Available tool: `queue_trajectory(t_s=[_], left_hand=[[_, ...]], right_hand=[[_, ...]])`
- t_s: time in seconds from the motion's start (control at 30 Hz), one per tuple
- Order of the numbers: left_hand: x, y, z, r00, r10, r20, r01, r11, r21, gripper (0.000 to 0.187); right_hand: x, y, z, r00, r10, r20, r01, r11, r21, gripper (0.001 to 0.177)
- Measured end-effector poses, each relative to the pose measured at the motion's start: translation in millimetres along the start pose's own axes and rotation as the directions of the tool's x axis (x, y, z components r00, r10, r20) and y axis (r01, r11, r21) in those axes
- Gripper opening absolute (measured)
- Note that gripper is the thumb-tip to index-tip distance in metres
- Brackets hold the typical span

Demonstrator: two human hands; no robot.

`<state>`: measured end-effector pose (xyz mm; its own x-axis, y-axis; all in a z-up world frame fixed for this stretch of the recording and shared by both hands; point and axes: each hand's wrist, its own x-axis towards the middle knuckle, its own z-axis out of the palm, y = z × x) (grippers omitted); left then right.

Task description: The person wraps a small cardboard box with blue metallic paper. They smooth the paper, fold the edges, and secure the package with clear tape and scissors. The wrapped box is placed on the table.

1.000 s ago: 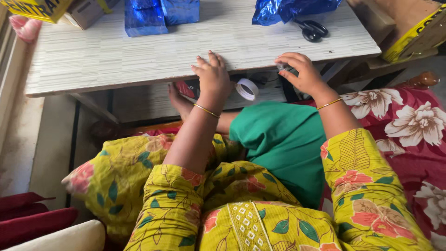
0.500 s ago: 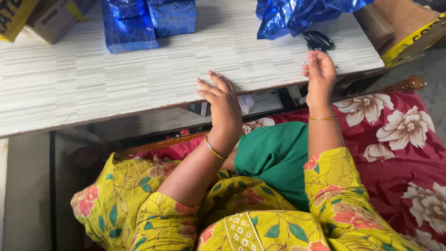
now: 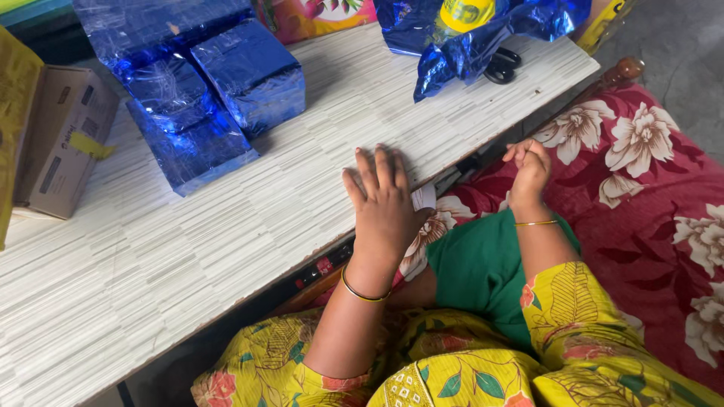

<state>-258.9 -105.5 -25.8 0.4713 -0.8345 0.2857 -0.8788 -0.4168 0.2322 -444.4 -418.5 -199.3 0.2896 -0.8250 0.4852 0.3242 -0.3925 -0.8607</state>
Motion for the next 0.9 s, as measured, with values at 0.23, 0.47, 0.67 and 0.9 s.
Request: queue_trajectory(t_s=[0.23,0.47,0.67,0.9], left_hand=[[3,-6,5,0.995,0.055,-0.082,-0.051,0.998,0.043,0.101],[-1,0,6,0.984,0.065,-0.168,-0.035,0.984,0.176,0.086],[1,7,6,0.989,0.035,-0.146,0.004,0.966,0.257,0.081],[12,25,-17,0.976,0.076,-0.205,-0.099,0.99,-0.103,0.078]], right_hand=[[-1,-117,73,0.826,-0.495,0.27,0.556,0.638,-0.533,0.024],[50,-125,139,0.912,-0.043,0.407,0.076,0.995,-0.063,0.058],[50,-93,74,0.966,0.156,0.207,-0.238,0.851,0.468,0.047],[37,-59,-1,0.965,0.24,-0.107,-0.154,0.846,0.511,0.032]])
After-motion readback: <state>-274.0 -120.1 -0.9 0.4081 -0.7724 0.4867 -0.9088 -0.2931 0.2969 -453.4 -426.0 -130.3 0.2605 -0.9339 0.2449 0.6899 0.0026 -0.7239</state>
